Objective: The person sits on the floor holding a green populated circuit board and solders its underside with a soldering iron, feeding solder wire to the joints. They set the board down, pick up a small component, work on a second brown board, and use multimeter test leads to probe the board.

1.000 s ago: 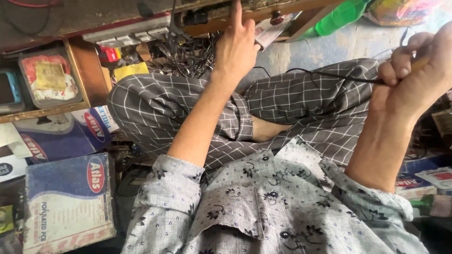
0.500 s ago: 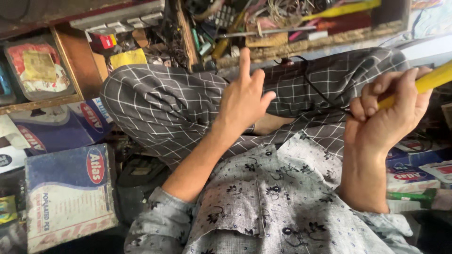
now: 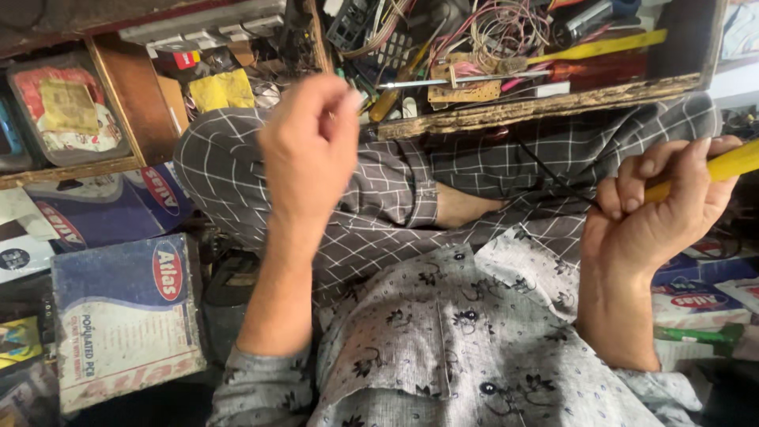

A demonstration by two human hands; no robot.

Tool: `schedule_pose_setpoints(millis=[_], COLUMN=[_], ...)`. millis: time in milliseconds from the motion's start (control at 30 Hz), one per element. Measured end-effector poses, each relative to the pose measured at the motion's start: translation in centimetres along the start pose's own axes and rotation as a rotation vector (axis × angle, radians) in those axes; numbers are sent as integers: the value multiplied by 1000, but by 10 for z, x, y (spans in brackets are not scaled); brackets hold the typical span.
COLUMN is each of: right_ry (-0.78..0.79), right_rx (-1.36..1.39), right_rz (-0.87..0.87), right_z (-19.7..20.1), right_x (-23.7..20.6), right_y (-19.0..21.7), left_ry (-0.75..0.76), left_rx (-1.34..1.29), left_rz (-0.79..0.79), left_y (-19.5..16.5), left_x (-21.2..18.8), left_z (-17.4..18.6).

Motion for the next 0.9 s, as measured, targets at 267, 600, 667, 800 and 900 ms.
schedule_pose_setpoints(millis=[267,600,667,800,900], right_ry=[-65,-12,-8,50,-23], right_rx=[-7,77,114,109,117], right_rz=[-23,-104,-119,-101,-116], right_z=[0,-13,-15,-16,-6], right_x=[0,-16,-22,-31,-36], right_y=[-3,-30,-38,-49,-62], left_ry=[-36,-145,-221,-182,-179], left_rx=[-71,354,378,292,142], left_rz=[-215,38,-52,-188,-252], left_y=[-34,30,18,-17,-37], left_x=[40,90,88,57,13], left_z=[-36,-175,-164,-125,-76])
Point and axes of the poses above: each hand's wrist, its own x-axis towards the middle knuckle, its own z-axis out of the back of the hand, y = z × x, the point moved 9 cm from there along x, towards the middle knuckle, and after that the axes turned 8 degrees about z, right-handed, at the moved point
